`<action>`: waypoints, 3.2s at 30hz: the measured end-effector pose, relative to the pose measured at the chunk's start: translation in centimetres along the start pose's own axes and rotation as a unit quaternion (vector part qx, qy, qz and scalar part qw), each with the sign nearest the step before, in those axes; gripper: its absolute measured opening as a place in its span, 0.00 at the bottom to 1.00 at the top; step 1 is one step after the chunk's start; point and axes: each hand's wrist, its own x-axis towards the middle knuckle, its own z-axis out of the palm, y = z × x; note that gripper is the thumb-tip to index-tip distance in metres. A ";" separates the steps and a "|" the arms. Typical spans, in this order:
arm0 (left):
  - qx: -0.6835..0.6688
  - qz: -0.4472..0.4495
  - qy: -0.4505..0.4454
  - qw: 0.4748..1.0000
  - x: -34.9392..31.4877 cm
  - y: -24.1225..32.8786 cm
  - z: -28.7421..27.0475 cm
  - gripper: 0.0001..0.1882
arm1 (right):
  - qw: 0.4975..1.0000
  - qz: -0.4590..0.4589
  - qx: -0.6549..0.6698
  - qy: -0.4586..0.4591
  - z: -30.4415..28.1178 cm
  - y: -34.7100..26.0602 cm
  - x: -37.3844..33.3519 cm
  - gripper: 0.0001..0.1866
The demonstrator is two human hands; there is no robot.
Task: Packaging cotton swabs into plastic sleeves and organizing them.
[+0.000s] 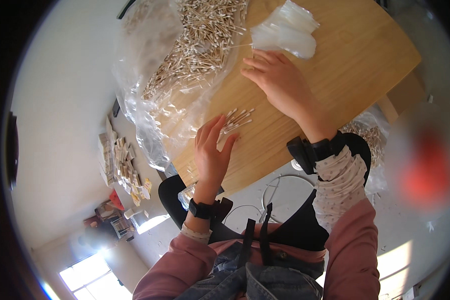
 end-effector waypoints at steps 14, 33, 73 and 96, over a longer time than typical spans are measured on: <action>-0.065 -0.033 0.010 0.997 -2.9 -0.5 0.5 0.26 | 0.985 -0.057 0.104 -0.126 2.9 -7.1 -0.9 0.04; 0.156 -0.011 -0.127 0.979 -3.5 1.9 3.2 0.52 | 0.940 0.199 0.274 0.052 1.0 -5.7 -1.6 0.11; -0.097 -0.061 0.046 0.992 -5.3 -2.6 -1.2 0.10 | 0.991 -0.068 0.042 -0.106 4.4 -8.6 -1.6 0.09; -0.054 -0.102 -0.021 0.993 -8.6 -5.3 -4.8 0.06 | 0.999 -0.001 -0.030 -0.028 4.4 -7.7 -2.3 0.13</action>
